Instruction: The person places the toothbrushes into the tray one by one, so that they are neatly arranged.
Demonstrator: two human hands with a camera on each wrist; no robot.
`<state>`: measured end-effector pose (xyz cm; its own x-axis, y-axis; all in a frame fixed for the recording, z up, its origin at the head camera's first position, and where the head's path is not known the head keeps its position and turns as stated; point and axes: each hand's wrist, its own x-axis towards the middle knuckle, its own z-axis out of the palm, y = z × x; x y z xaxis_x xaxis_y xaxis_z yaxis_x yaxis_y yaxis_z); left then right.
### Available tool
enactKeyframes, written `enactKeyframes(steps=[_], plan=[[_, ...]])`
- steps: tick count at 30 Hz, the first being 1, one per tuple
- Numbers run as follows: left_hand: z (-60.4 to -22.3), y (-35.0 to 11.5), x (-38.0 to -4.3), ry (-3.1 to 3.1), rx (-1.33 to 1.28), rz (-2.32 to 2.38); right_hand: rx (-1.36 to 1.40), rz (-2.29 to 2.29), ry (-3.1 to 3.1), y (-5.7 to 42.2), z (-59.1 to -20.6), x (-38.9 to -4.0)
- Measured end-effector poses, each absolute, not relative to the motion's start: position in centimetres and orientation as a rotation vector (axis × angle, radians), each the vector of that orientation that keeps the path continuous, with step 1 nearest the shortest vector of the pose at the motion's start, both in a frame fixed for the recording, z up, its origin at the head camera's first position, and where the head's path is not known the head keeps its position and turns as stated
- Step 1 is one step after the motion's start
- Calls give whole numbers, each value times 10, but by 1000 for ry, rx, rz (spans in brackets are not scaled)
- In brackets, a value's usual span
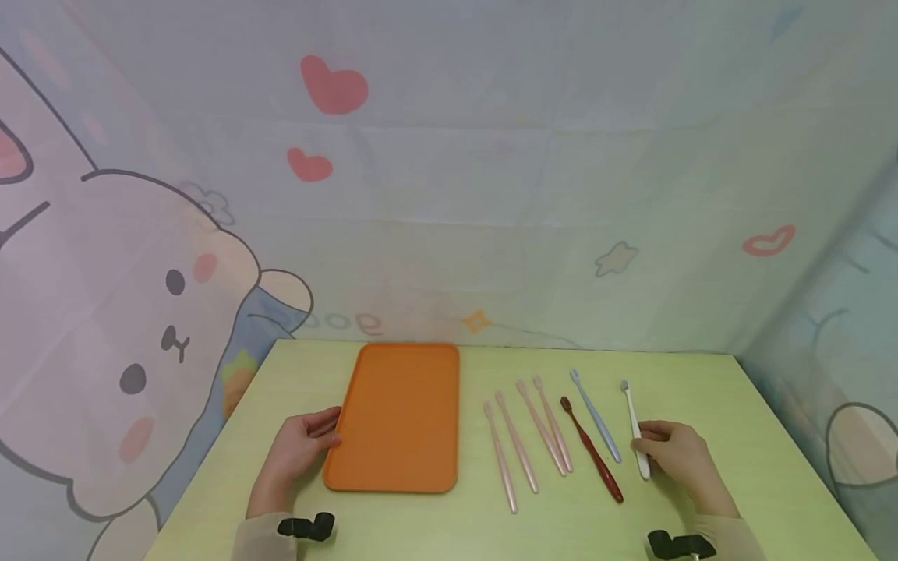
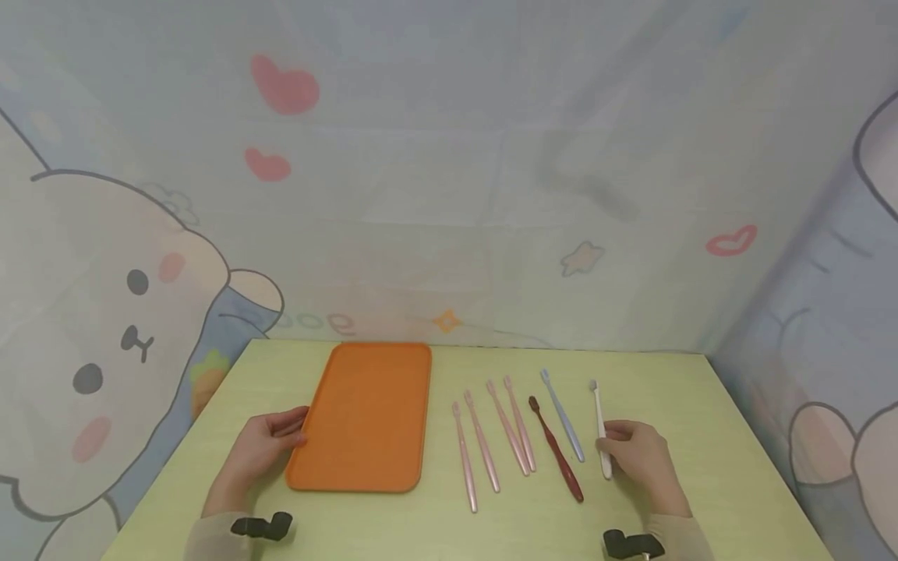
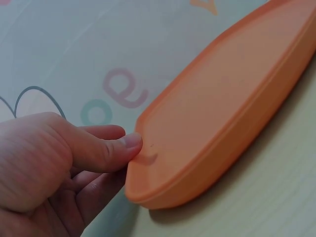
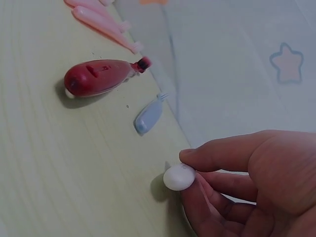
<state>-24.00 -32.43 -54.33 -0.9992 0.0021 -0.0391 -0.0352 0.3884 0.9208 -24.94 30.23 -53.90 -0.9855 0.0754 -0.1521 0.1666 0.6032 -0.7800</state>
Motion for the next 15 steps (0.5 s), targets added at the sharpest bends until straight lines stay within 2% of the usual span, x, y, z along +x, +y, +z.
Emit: enactKeyframes(steps=[15], plan=[[-543,-324,-239,2583,-36,1735,216,-1526,2587,295,-532,-249]])
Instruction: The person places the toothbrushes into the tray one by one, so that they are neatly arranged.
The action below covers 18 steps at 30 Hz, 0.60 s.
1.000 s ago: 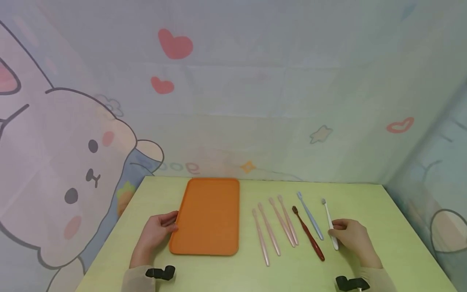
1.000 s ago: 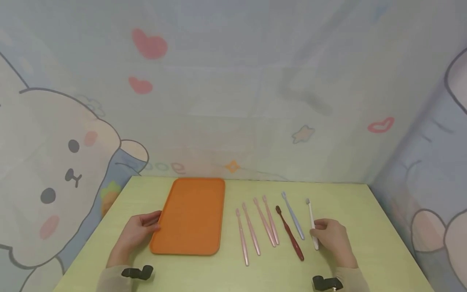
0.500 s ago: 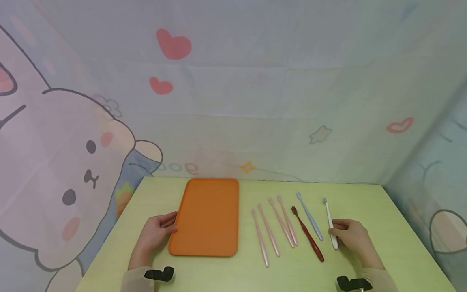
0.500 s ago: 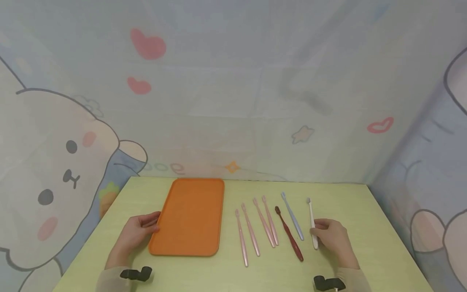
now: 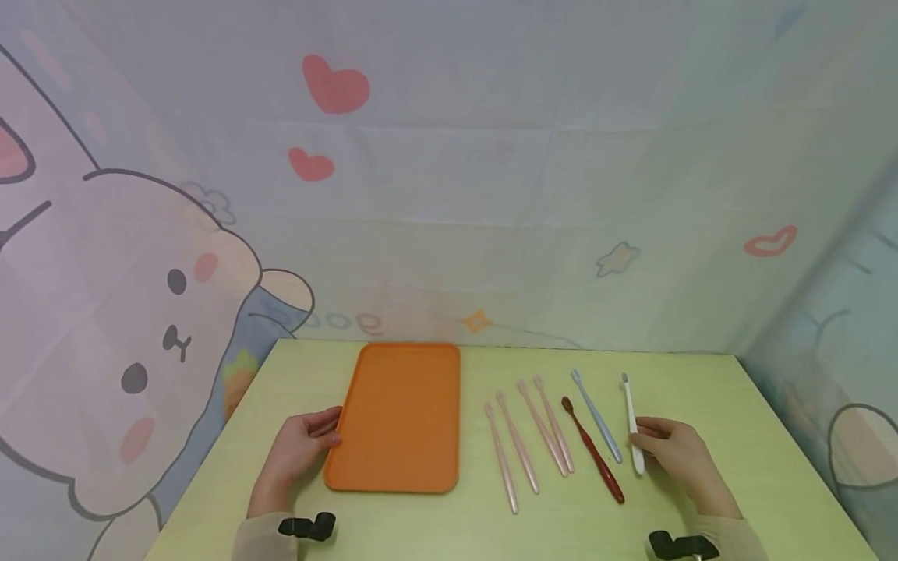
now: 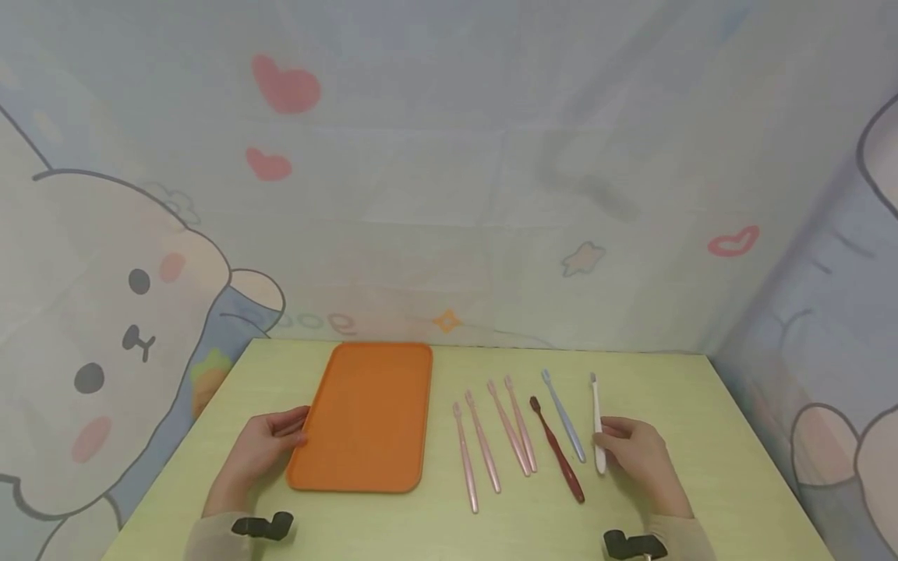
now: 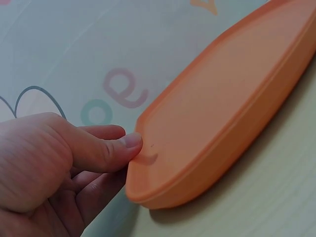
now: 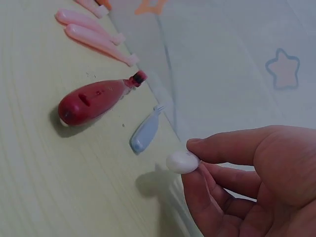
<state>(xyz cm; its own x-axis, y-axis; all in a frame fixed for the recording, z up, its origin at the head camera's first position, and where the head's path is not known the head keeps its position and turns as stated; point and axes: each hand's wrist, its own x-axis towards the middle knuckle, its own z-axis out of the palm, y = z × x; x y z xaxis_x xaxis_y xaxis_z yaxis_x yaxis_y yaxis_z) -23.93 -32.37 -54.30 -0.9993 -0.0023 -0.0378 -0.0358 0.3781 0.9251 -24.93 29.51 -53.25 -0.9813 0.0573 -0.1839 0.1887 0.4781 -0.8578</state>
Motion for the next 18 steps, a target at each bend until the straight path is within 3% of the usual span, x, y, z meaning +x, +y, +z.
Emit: enactKeyframes(steps=[10,18], plan=[[-541,-324,-240,2616,-29,1720,96,-1743,2434,265,-521,-251],[-545,-326,-241,2598,-34,1737,-22,-1826,2321,211,-520,-252]])
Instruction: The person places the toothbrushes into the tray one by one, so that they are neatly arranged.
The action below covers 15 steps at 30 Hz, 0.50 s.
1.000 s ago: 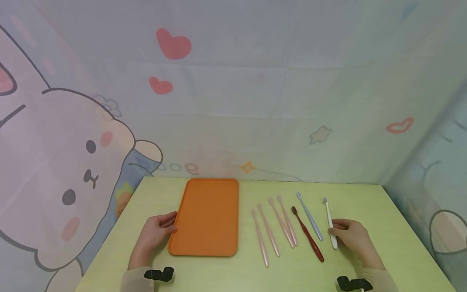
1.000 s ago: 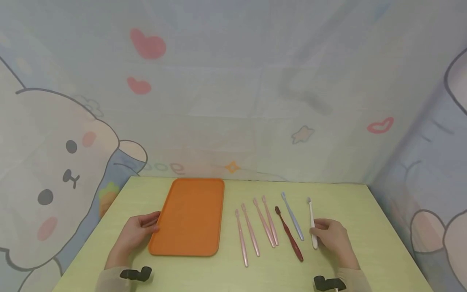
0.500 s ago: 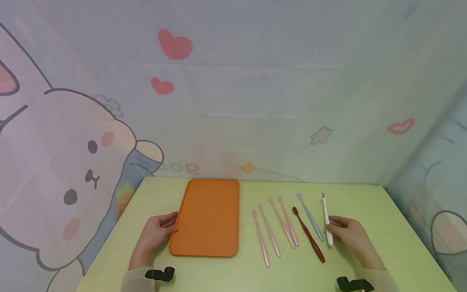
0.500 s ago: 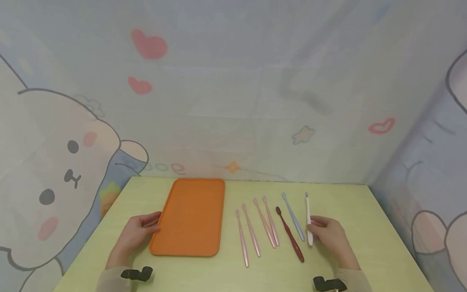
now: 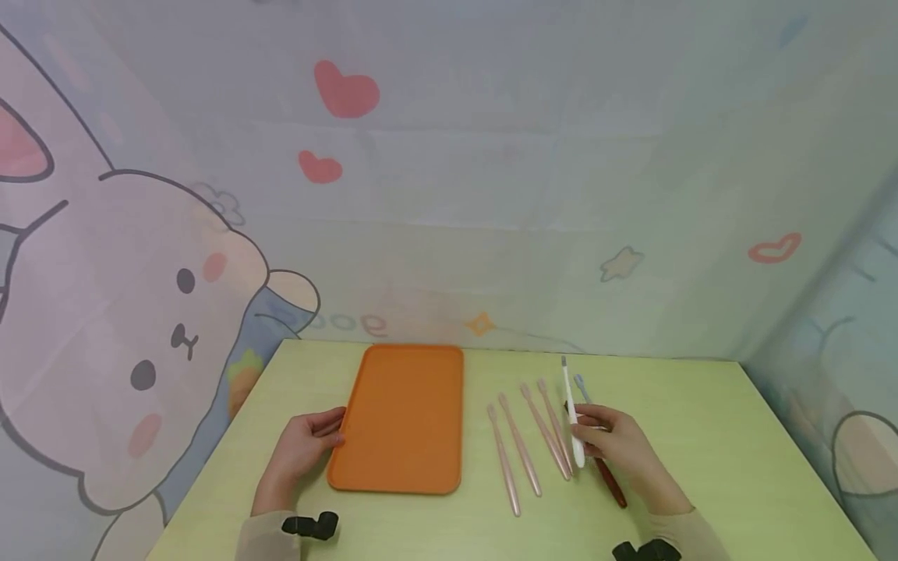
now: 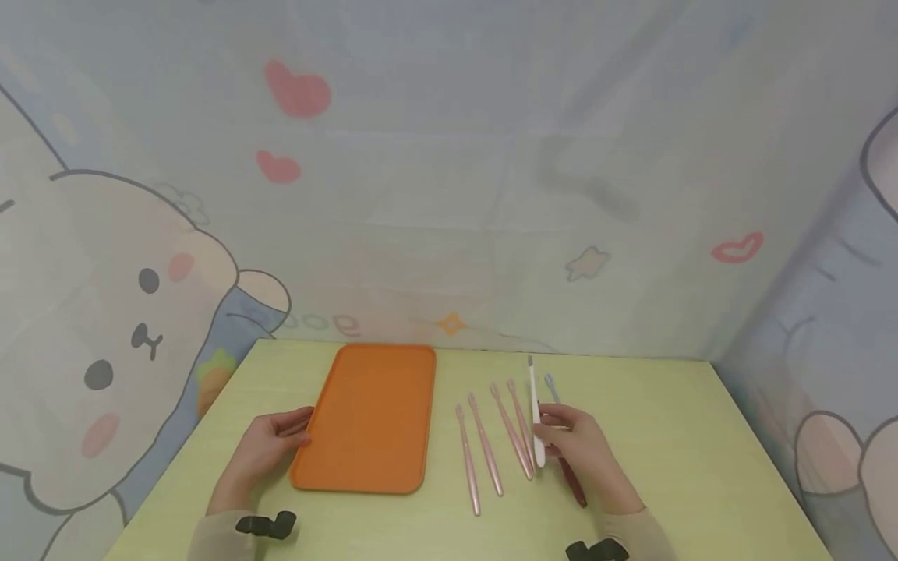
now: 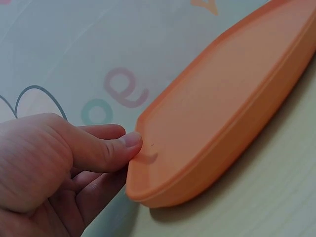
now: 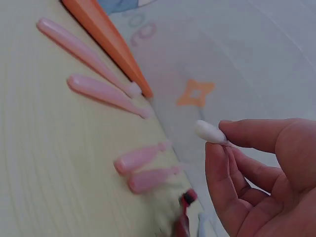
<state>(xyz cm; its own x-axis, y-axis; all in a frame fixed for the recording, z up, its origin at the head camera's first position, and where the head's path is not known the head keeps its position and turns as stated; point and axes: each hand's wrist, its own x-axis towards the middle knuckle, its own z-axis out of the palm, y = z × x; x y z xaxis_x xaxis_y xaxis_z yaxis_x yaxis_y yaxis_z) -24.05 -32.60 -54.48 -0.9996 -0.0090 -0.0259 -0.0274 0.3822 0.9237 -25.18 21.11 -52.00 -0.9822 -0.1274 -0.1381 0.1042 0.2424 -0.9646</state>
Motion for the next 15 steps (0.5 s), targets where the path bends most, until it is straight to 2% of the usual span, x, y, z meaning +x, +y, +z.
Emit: enactKeyframes(steps=[15], plan=[[-545,-325,-240,2607,-36,1725,-256,-1938,2092,109,-514,-259]])
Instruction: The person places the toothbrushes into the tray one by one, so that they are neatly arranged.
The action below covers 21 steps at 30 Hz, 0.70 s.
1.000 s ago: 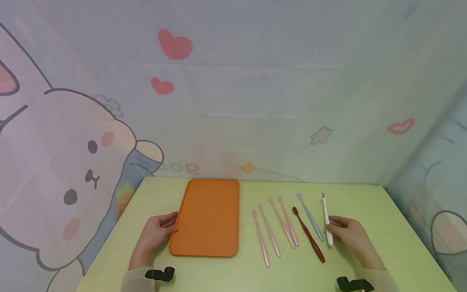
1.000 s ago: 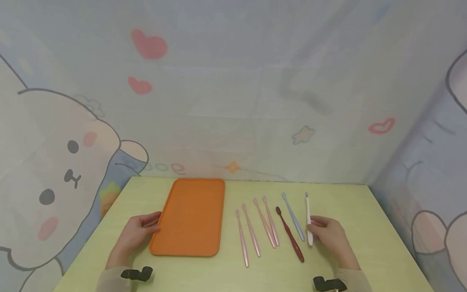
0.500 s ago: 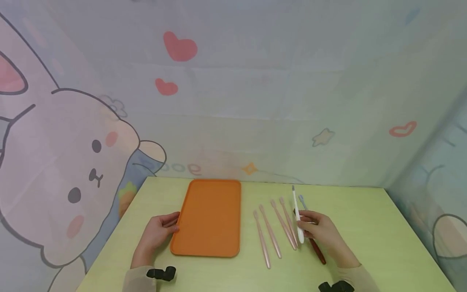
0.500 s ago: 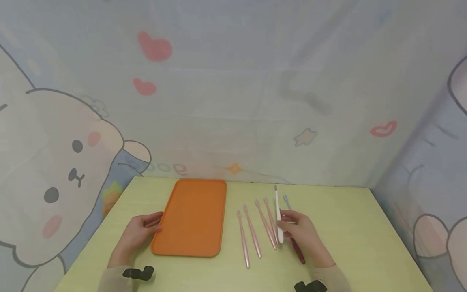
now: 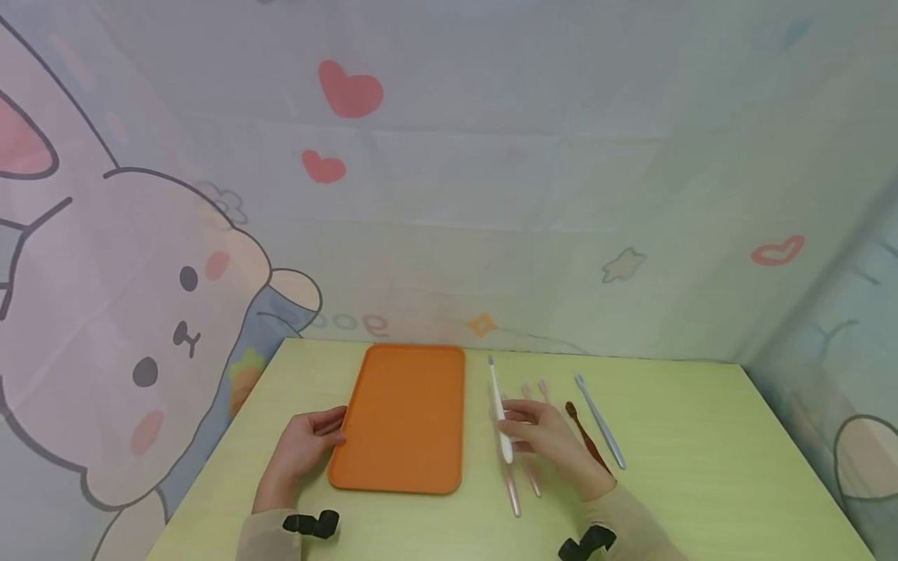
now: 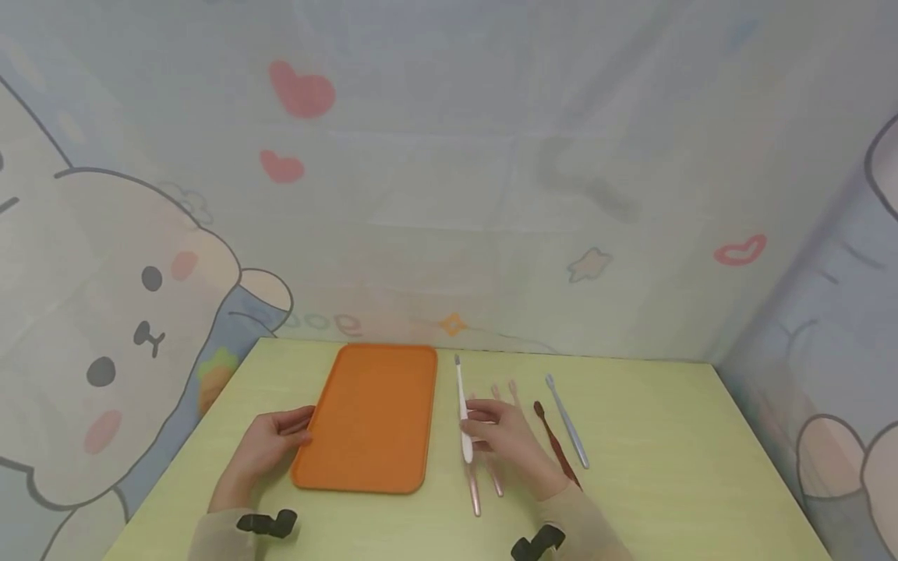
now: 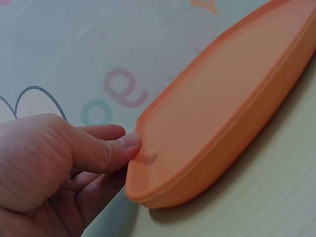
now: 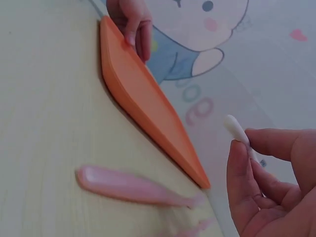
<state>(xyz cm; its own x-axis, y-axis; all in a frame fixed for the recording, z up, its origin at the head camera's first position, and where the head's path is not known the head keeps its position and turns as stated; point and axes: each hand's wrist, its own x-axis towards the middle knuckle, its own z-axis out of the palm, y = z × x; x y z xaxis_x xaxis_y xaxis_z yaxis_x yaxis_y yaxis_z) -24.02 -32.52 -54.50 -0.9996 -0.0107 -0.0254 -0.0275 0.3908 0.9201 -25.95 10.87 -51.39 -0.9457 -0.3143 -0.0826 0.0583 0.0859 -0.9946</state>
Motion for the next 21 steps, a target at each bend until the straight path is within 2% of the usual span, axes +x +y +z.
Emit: enactKeyframes(steps=[12,21], plan=[[-544,-325,-240,2625,4,1710,-248,-2030,1861,22,-521,-255],[-547,-326,-243,2628,7,1695,-160,-2109,1745,-22,-528,-249]])
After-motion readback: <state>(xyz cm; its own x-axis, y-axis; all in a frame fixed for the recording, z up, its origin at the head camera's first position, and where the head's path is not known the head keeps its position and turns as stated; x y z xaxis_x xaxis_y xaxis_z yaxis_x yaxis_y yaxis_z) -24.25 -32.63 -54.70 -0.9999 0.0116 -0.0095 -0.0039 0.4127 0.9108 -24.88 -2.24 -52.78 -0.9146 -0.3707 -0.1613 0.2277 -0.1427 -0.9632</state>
